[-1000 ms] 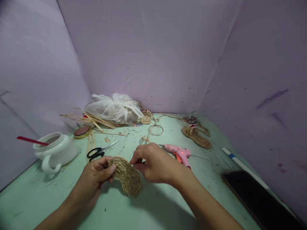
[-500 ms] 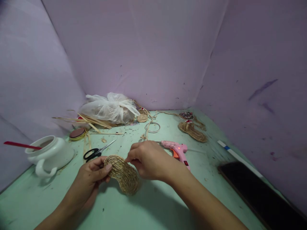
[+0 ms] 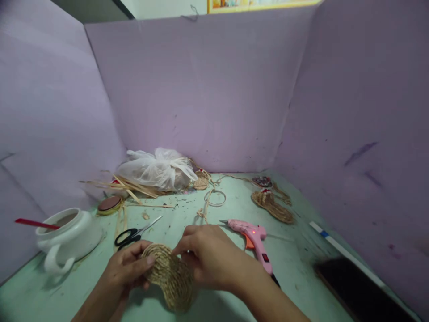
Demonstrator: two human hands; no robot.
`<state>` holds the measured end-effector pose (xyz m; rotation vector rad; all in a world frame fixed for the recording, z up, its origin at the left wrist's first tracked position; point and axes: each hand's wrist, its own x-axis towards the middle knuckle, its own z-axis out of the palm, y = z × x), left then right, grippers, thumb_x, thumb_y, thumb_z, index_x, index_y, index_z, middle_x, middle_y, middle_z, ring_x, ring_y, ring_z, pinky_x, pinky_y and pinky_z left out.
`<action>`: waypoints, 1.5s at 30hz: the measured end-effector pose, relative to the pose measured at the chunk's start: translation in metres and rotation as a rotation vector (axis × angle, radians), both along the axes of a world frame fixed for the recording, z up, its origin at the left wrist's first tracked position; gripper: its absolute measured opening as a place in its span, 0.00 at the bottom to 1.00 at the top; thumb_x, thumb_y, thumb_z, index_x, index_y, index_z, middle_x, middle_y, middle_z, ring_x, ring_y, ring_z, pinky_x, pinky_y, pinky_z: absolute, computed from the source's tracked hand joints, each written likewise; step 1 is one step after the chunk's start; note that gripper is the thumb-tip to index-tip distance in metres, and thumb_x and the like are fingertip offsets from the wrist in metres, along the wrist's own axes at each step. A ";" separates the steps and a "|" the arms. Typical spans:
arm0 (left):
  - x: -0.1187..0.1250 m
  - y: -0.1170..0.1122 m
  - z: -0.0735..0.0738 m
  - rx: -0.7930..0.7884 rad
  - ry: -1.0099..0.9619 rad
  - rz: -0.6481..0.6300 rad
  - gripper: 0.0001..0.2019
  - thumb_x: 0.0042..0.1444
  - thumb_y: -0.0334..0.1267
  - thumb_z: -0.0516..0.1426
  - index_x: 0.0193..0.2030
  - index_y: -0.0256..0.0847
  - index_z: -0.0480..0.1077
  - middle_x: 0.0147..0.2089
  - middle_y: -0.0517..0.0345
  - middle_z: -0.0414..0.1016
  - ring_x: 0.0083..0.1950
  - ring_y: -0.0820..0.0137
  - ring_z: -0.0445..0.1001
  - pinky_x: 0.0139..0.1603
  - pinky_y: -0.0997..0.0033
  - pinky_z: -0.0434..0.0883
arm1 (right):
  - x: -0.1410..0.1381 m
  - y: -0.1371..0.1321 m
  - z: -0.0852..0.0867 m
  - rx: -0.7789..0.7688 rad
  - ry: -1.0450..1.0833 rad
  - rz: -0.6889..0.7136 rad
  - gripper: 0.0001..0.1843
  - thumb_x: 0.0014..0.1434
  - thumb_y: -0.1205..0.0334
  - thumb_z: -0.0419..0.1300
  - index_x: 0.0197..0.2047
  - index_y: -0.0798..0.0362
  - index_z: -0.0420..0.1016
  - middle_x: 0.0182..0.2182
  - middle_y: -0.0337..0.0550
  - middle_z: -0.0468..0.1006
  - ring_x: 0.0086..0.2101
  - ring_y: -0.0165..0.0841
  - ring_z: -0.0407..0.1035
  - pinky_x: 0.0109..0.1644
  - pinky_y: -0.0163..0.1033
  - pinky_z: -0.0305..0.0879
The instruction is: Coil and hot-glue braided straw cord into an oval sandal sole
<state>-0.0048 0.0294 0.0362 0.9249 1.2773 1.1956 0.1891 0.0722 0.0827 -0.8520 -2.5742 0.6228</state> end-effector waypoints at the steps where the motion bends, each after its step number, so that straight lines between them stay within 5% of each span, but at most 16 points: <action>1: -0.001 0.001 0.000 -0.002 0.023 -0.012 0.16 0.36 0.45 0.64 0.28 0.34 0.72 0.22 0.58 0.69 0.22 0.74 0.63 0.17 0.79 0.60 | -0.001 0.000 0.000 -0.001 -0.002 0.003 0.20 0.51 0.75 0.56 0.42 0.46 0.78 0.33 0.40 0.77 0.32 0.31 0.70 0.34 0.34 0.61; 9: -0.006 0.003 0.008 -0.009 0.215 -0.119 0.14 0.37 0.43 0.62 0.25 0.33 0.70 0.19 0.61 0.66 0.21 0.76 0.59 0.20 0.78 0.56 | -0.006 0.001 -0.007 -0.006 0.018 0.052 0.18 0.54 0.75 0.53 0.42 0.48 0.78 0.33 0.42 0.76 0.33 0.31 0.70 0.36 0.34 0.62; 36: -0.007 0.000 0.017 -0.023 0.240 -0.099 0.11 0.37 0.41 0.63 0.25 0.34 0.73 0.19 0.61 0.67 0.21 0.76 0.60 0.20 0.78 0.57 | -0.003 0.012 -0.021 0.029 0.057 0.129 0.17 0.50 0.80 0.55 0.36 0.54 0.80 0.31 0.43 0.77 0.29 0.28 0.69 0.35 0.33 0.64; 45: -0.013 0.002 0.017 -0.012 0.251 -0.210 0.11 0.39 0.41 0.63 0.24 0.35 0.72 0.19 0.60 0.68 0.21 0.75 0.61 0.20 0.78 0.59 | -0.004 0.008 -0.015 0.090 -0.005 0.054 0.16 0.50 0.79 0.55 0.37 0.56 0.79 0.32 0.44 0.78 0.31 0.30 0.70 0.36 0.33 0.63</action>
